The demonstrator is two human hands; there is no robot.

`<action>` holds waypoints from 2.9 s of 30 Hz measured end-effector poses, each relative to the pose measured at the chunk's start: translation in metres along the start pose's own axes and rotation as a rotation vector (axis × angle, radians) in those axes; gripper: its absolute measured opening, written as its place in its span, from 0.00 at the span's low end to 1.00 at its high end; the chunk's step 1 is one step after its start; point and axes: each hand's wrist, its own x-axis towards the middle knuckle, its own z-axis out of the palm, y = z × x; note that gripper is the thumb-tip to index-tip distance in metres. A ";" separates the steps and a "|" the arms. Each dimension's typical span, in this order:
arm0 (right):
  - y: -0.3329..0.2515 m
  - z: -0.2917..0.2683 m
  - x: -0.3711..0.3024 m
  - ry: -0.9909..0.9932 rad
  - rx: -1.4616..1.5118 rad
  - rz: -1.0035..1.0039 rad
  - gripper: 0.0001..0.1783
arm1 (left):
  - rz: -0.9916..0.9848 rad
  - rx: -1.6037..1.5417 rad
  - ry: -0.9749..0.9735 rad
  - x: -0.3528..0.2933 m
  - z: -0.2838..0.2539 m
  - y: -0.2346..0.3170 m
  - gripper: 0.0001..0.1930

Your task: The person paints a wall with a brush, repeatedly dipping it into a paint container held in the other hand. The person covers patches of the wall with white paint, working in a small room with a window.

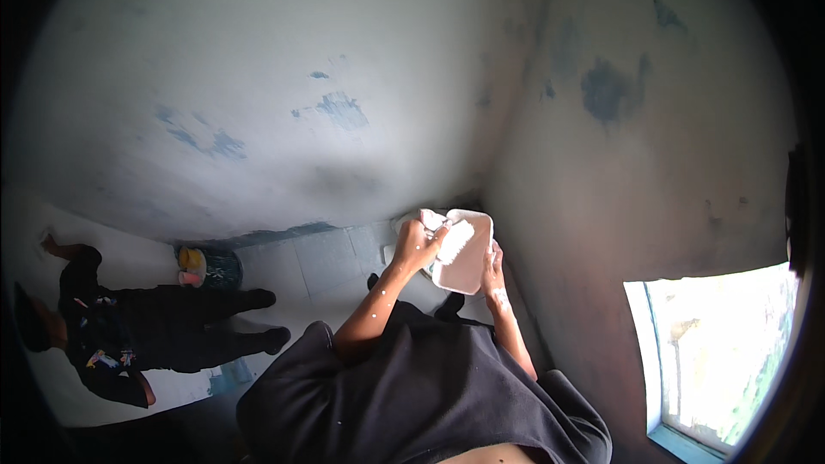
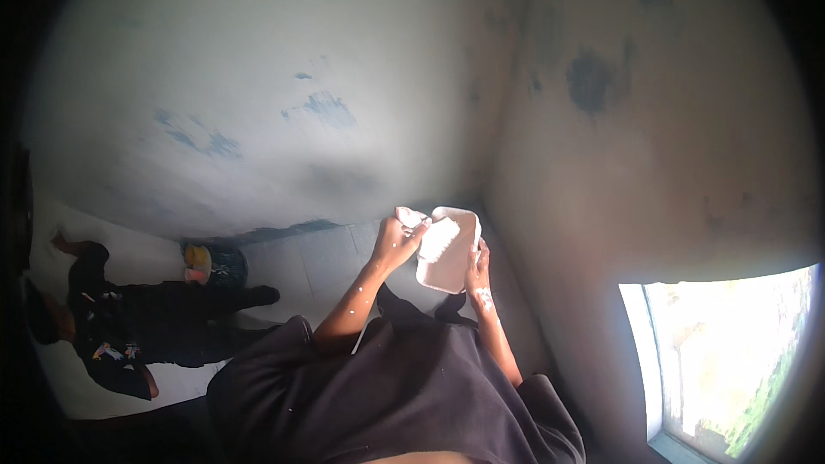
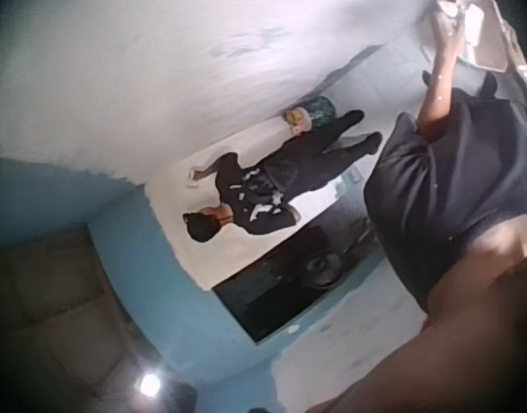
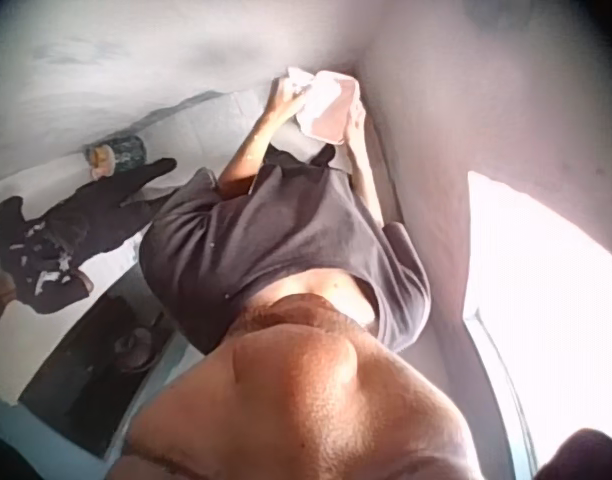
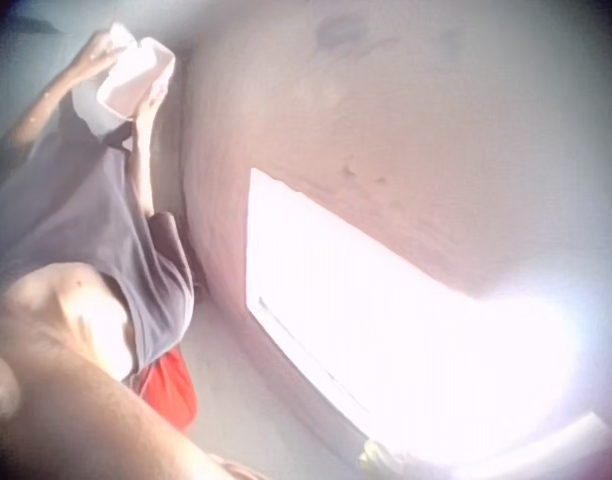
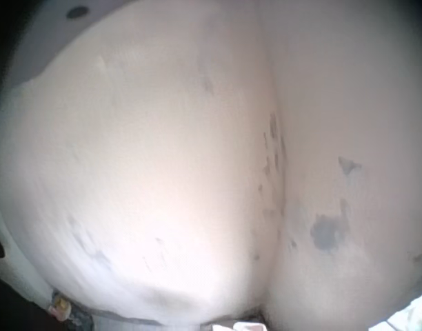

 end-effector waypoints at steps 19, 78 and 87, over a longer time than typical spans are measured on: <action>0.001 -0.020 0.000 -0.104 0.122 -0.109 0.40 | 0.094 0.204 0.227 -0.009 0.047 0.046 0.12; -0.060 -0.013 -0.026 0.019 0.113 -0.070 0.44 | -0.182 -0.794 0.006 0.051 -0.166 0.024 0.13; -0.053 -0.010 -0.021 0.001 0.162 -0.035 0.45 | -0.280 -0.674 0.332 0.124 -0.102 -0.032 0.13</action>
